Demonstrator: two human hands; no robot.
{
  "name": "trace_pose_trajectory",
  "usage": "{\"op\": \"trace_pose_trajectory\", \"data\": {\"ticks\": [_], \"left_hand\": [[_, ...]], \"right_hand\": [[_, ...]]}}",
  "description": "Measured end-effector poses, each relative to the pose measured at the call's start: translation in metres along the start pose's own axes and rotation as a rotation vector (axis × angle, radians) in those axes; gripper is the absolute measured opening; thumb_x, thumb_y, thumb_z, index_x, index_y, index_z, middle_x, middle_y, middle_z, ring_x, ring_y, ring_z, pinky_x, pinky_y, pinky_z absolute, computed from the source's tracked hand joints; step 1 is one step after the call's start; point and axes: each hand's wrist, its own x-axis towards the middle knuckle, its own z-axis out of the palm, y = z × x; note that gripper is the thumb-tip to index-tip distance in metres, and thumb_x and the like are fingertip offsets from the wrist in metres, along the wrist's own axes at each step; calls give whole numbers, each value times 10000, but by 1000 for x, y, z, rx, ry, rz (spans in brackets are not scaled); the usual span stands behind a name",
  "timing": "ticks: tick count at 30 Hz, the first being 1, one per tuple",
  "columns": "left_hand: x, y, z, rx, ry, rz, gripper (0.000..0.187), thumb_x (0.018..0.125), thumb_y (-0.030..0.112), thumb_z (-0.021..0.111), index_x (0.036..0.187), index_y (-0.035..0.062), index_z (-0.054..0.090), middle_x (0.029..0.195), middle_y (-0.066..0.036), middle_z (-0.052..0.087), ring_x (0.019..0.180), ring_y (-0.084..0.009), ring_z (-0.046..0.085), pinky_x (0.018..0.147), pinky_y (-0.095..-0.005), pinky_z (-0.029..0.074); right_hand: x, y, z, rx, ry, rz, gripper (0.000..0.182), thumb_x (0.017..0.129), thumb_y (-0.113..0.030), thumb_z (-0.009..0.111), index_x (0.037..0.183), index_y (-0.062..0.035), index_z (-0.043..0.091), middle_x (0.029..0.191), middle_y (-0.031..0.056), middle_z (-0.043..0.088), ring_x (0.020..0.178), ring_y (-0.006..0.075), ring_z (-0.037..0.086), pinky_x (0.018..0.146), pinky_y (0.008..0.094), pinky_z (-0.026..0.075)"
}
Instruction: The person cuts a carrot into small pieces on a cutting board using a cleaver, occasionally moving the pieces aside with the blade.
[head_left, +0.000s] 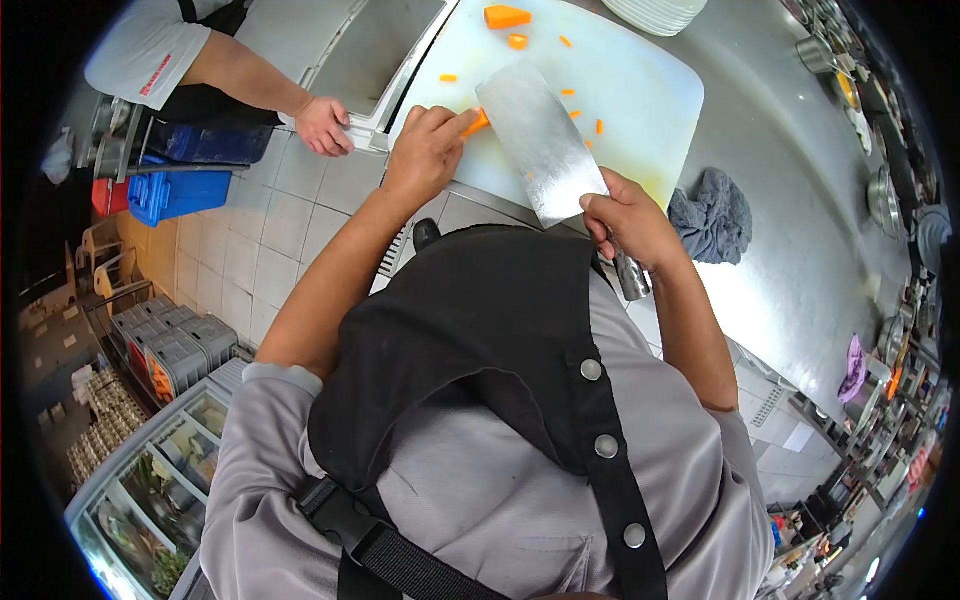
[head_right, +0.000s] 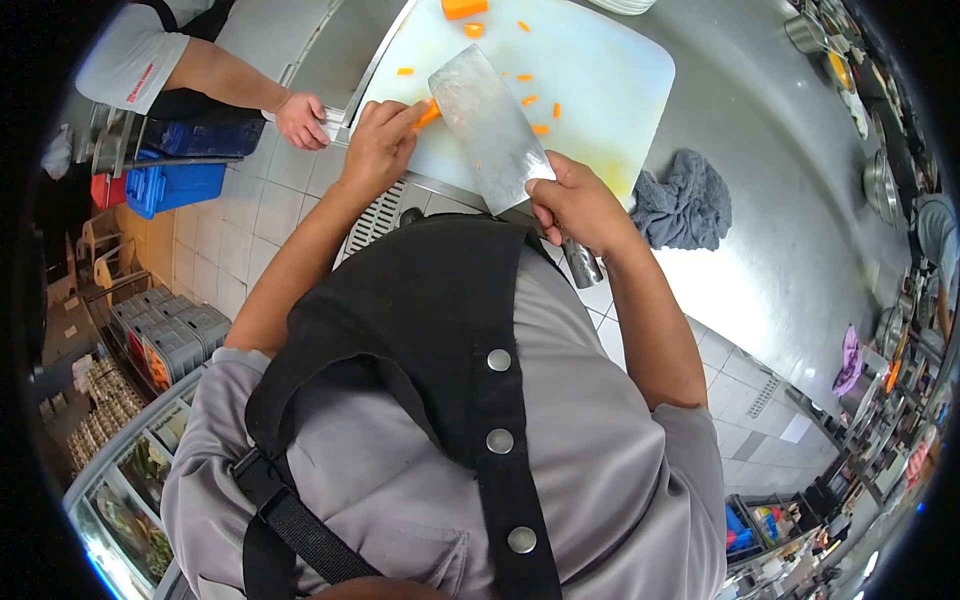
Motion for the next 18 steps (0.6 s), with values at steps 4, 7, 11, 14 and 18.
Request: {"op": "trace_pose_trajectory", "data": {"ticks": [4,7,11,14,18], "left_hand": [[1,0,-1,4,-14,6,497,821,-30,652,1289,134,678,982,-74,620,900,-298,524,812,-390,490],[1,1,-2,10,-38,-19,505,812,-44,663,1294,106,682,997,-89,646,889,-292,550,817,-391,485],[1,1,-2,4,-22,-7,505,818,-37,660,1301,111,682,985,-85,641,874,-288,540,805,-388,480],[0,1,-1,5,-18,-8,500,824,-33,657,1301,112,682,981,-81,639,873,-285,534,801,-384,477],[0,2,-2,-10,-32,-16,503,825,-33,653,1305,114,681,985,-79,638,880,-283,531,801,-382,477]], "right_hand": [[3,5,-5,137,-48,25,245,974,-106,542,1186,12,578,610,7,502,444,107,458,444,267,406],[2,5,-5,91,-43,21,259,972,-109,549,1199,12,575,608,5,503,437,104,458,442,261,401],[2,6,-6,57,-45,15,267,972,-112,547,1206,13,571,607,2,502,434,102,461,443,260,403],[2,5,-4,41,-41,6,258,970,-118,544,1188,16,570,606,2,502,436,105,466,446,264,405],[5,2,-3,2,-35,14,253,969,-132,547,1174,15,567,608,4,503,437,106,467,446,268,407]]}}
